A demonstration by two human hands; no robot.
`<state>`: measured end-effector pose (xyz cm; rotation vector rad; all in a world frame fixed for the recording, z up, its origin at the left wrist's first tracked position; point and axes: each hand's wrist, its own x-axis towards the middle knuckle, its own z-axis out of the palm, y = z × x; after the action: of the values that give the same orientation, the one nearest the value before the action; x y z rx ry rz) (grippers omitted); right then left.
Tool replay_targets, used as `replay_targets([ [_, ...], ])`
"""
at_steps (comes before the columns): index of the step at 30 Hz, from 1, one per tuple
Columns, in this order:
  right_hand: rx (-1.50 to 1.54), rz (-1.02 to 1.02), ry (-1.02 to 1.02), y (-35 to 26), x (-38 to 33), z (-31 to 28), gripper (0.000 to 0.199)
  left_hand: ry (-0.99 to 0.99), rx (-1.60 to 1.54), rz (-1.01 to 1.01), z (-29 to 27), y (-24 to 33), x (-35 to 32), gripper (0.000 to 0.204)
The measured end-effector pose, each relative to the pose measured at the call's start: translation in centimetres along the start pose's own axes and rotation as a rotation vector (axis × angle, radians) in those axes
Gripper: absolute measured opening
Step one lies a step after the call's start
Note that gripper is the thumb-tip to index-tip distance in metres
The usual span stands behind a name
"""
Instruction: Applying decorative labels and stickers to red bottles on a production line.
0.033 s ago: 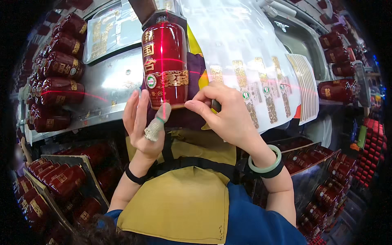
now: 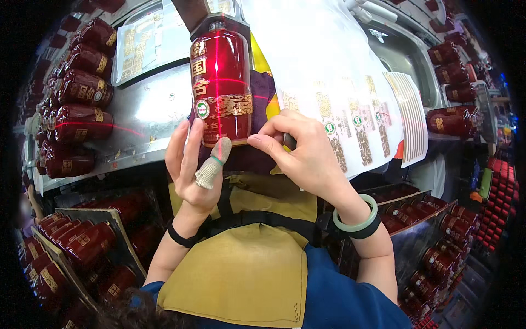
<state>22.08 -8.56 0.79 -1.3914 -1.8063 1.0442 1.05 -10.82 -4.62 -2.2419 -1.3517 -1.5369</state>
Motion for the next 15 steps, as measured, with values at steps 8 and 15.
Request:
replay_targets([
  [8, -0.017, -0.005, -0.035, -0.8, 0.0, -0.1, 0.017, 0.047, -0.127, -0.113, 0.0, -1.0, -0.6, 0.037],
  [15, 0.013, -0.007, -0.014, -0.7, 0.1, -0.2, 0.019, -0.012, -0.064, -0.078, -0.6, -0.7, -1.1, 0.03],
])
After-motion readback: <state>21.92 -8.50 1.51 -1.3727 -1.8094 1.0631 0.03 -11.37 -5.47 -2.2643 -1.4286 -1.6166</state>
